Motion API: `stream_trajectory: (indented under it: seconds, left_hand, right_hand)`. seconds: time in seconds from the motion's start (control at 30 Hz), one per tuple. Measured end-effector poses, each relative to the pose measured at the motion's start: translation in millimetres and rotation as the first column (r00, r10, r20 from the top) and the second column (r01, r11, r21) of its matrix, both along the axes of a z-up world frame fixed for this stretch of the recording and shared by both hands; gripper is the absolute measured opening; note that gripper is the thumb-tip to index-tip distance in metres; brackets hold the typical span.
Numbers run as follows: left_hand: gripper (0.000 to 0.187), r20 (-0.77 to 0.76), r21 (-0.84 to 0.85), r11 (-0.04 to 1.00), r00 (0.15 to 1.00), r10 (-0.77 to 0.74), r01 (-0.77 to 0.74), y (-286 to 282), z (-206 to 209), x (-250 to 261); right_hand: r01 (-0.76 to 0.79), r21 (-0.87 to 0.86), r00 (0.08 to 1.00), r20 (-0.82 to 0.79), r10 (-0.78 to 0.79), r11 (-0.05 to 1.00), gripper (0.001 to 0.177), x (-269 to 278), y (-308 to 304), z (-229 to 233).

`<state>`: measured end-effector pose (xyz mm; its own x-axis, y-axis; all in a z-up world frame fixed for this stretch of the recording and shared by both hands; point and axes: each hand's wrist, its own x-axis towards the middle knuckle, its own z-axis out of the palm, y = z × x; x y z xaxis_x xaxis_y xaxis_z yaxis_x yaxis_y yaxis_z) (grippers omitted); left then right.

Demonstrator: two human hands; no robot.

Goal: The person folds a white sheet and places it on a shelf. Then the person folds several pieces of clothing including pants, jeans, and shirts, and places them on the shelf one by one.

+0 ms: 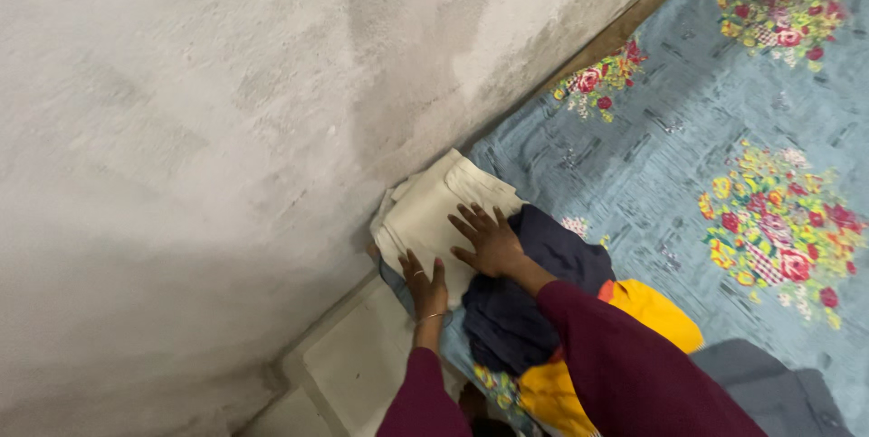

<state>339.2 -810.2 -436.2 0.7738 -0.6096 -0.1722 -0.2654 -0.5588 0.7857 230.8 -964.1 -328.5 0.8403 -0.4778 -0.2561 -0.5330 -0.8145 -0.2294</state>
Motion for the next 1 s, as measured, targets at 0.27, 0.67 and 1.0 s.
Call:
stream_trajectory:
  seconds: [0.27, 0.67, 1.0]
  left_hand:
    - [0.068, 0.020, -0.055, 0.879, 0.880, 0.475, -0.474, -7.8, -25.6, 30.0]
    - [0.067, -0.145, -0.057, 0.850, 0.847, 0.512, -0.524, -22.3, 31.8, 6.6]
    - [0.100, -0.005, -0.022, 0.875, 0.875, 0.483, -0.483, -19.0, -37.2, -20.4]
  right_hand:
    - [0.087, 0.043, 0.984, 0.153, -0.092, 0.995, 0.078, 6.4, -93.4, -93.0]
    - [0.232, 0.166, 0.971, 0.025, -0.240, 0.958, 0.109, 20.3, -122.2, -95.6]
    - [0.329, -0.058, 0.919, 0.250, -0.305, 0.943, 0.081, 41.2, -93.8, -87.6]
